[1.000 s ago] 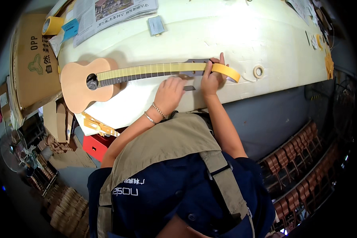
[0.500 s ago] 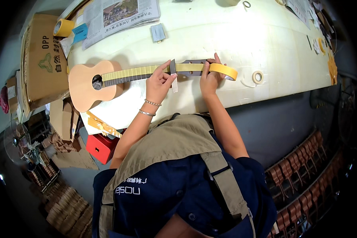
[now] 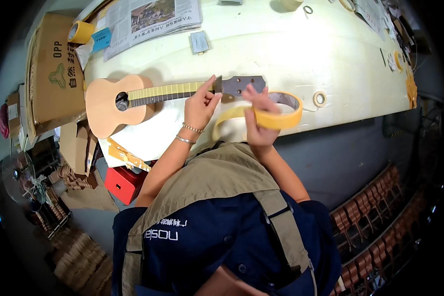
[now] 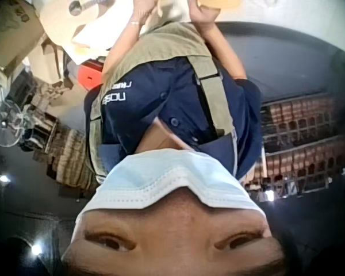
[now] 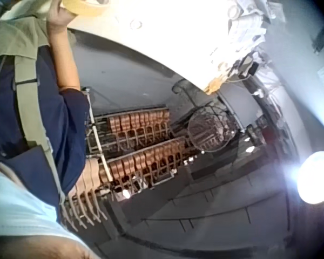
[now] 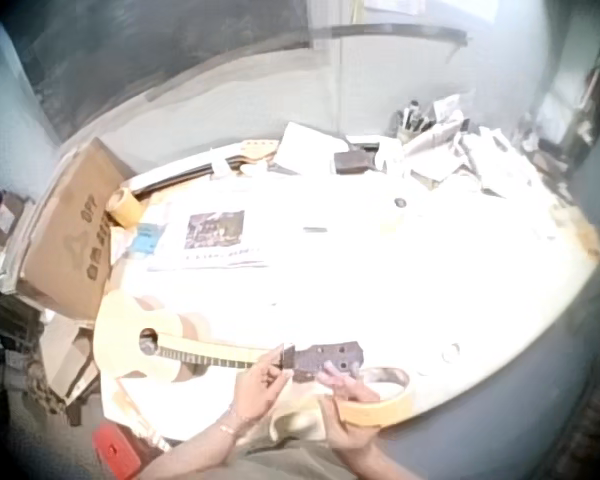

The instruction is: The person applies adhesive tape to the neck of a ukulele, wipes it with a cloth, and places it on a storage rack before retrieving another and repeating the process.

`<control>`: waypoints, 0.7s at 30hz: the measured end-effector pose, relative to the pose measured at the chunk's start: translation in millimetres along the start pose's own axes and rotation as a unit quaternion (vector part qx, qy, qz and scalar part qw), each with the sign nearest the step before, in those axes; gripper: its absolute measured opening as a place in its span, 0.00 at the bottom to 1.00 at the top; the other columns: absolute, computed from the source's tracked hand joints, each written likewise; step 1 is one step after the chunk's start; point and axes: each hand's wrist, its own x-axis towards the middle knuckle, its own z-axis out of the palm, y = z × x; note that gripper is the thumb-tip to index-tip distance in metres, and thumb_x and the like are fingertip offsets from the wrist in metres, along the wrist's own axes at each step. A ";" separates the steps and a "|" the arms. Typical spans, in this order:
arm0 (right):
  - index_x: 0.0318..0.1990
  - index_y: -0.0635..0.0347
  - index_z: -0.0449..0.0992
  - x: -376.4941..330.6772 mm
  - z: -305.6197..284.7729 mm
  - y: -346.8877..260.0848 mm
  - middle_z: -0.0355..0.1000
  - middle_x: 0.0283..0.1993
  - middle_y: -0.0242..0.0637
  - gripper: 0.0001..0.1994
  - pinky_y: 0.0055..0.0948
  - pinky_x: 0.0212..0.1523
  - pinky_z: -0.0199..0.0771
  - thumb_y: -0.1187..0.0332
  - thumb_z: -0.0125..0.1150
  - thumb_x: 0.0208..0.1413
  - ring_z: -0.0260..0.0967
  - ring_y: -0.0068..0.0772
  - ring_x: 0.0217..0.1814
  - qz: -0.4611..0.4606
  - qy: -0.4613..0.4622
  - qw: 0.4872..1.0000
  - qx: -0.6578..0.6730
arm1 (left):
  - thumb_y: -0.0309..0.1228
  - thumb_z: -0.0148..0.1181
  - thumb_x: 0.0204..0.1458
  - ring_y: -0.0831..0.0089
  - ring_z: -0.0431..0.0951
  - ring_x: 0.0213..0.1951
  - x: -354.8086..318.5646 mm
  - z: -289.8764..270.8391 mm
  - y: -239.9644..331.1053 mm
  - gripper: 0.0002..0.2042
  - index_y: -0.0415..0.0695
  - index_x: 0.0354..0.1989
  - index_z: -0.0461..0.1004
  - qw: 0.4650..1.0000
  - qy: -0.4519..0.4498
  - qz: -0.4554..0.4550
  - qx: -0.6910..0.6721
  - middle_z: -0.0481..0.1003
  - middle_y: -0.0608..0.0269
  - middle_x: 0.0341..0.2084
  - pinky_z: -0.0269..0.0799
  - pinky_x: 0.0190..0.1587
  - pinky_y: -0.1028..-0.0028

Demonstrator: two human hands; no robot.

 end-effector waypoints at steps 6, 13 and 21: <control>0.62 0.62 0.44 14.7 -4.8 -1.1 0.66 0.56 0.50 0.35 0.33 0.61 0.57 0.88 0.52 0.48 0.60 0.36 0.63 0.240 0.149 0.939 0.195 | 0.39 0.72 0.36 0.69 0.75 0.34 -30.2 -31.4 -11.1 0.32 0.48 0.54 0.69 0.951 0.011 0.246 0.187 0.77 0.66 0.32 0.72 0.34 0.74; 0.62 0.59 0.49 6.4 18.0 -15.9 0.63 0.58 0.52 0.33 0.35 0.62 0.56 0.89 0.50 0.47 0.56 0.39 0.65 0.277 0.142 0.902 0.301 | 0.24 0.65 0.47 0.83 0.70 0.34 -29.0 -12.2 33.8 0.08 0.41 0.34 0.73 0.918 -0.043 -0.147 -0.367 0.74 0.66 0.32 0.68 0.36 0.82; 0.65 0.57 0.54 9.8 -53.9 22.4 0.55 0.67 0.31 0.29 0.41 0.71 0.37 0.73 0.54 0.55 0.43 0.36 0.72 0.288 0.286 0.629 0.663 | 0.22 0.65 0.45 0.80 0.71 0.24 -39.0 -154.5 -39.0 0.06 0.40 0.23 0.73 0.953 0.169 -0.035 -0.249 0.73 0.68 0.20 0.68 0.31 0.81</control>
